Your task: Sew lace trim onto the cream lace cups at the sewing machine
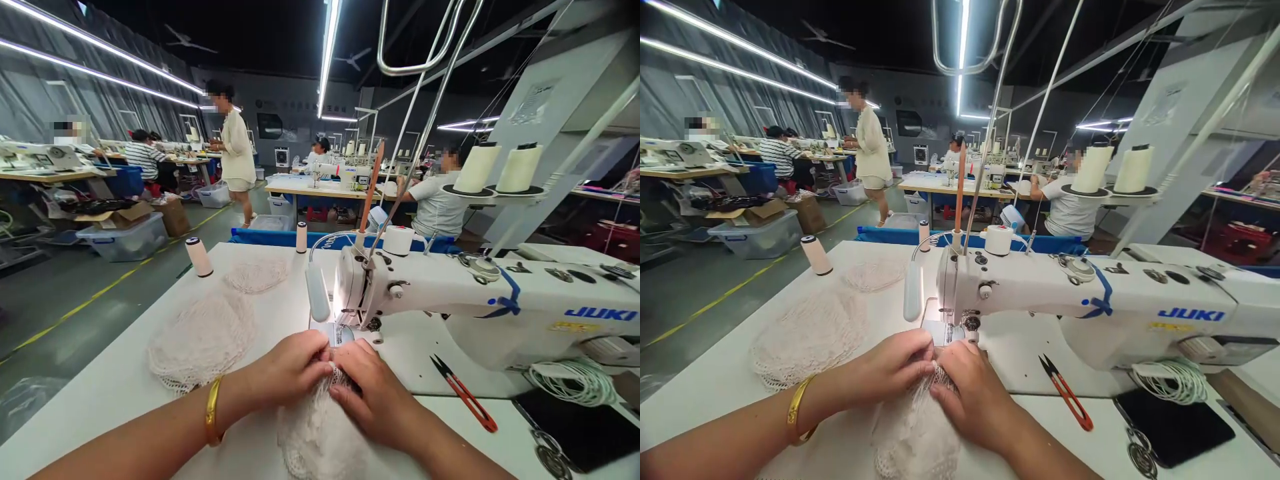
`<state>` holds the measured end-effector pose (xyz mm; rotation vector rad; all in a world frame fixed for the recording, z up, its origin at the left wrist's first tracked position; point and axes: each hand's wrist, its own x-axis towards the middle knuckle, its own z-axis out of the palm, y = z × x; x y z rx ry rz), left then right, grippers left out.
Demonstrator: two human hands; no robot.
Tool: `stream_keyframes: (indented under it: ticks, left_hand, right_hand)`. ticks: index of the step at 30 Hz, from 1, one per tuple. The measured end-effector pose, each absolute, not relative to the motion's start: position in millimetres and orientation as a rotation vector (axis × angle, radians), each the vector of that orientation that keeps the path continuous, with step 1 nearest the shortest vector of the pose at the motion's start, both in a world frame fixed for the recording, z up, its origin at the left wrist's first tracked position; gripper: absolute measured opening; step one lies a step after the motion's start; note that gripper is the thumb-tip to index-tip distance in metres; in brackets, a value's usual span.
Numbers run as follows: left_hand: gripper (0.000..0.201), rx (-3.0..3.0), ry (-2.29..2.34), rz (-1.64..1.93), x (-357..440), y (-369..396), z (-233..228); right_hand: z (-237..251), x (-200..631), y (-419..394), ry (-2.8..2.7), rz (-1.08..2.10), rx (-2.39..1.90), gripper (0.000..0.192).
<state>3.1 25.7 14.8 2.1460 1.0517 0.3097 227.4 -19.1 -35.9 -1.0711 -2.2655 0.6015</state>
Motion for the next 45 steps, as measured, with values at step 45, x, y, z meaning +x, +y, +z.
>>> stream_keyframes:
  ticks: [45]
  left_hand:
    - [0.009, 1.899, 1.005, 0.822, 17.0, 12.1, -14.5]
  right_hand:
    - [-31.5, 226.9, -21.9, -1.997, 0.343, -1.017, 0.017]
